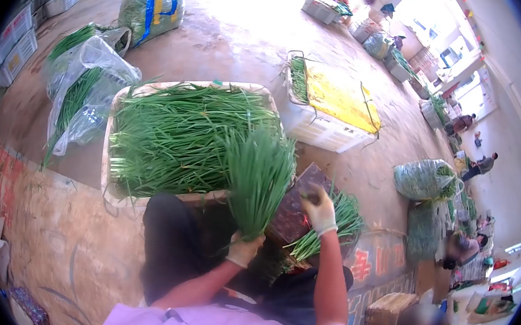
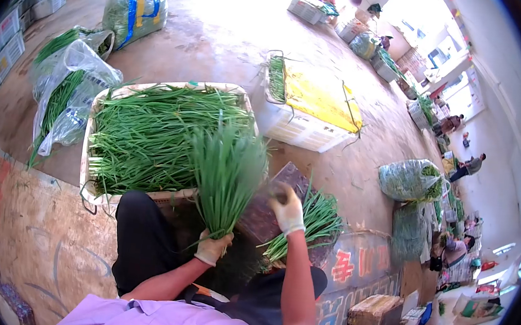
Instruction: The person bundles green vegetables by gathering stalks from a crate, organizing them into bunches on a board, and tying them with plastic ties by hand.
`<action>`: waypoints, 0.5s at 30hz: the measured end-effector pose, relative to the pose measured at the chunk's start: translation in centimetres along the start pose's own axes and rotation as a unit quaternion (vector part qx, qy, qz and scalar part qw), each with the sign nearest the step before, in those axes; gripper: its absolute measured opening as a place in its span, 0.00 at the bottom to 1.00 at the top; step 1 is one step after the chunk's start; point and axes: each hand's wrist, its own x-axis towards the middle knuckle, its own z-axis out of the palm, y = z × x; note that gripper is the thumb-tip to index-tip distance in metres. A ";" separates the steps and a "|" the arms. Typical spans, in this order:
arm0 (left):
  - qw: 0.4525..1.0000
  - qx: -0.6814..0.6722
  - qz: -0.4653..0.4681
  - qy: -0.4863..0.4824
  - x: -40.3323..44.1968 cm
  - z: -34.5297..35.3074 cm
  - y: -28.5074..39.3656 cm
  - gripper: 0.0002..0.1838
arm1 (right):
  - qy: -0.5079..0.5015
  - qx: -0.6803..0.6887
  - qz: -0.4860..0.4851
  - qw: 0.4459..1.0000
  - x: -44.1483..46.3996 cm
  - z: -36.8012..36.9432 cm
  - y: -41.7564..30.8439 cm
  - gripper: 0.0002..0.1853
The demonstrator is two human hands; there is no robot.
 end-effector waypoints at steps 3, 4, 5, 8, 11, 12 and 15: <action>1.000 0.007 -0.013 -0.024 0.7 -0.9 0.9 0.08 | 0.041 -0.145 0.085 0.985 -5.2 -0.6 5.0 0.37; 0.999 -0.034 0.008 -0.017 1.0 -1.0 0.8 0.08 | 0.047 -0.120 0.096 0.987 -6.7 0.2 5.3 0.38; 0.999 -0.051 0.012 -0.006 1.4 -1.3 -0.1 0.09 | 0.011 -0.095 0.097 0.991 -8.1 0.9 6.0 0.36; 0.996 -0.029 -0.083 0.031 0.4 -1.4 0.9 0.09 | -0.096 0.064 0.244 0.963 -9.8 3.7 7.0 0.21; 0.993 -0.004 -0.114 0.036 1.1 -1.6 -0.2 0.10 | -0.100 0.051 0.319 0.941 -10.0 5.6 2.2 0.18; 0.993 -0.015 -0.109 0.041 1.0 -1.8 -0.4 0.11 | -0.062 0.015 0.168 0.984 -10.1 6.5 2.8 0.18; 0.998 -0.037 -0.055 0.019 1.5 -2.4 -2.2 0.14 | -0.049 -0.083 -0.047 0.994 -10.0 8.6 1.4 0.18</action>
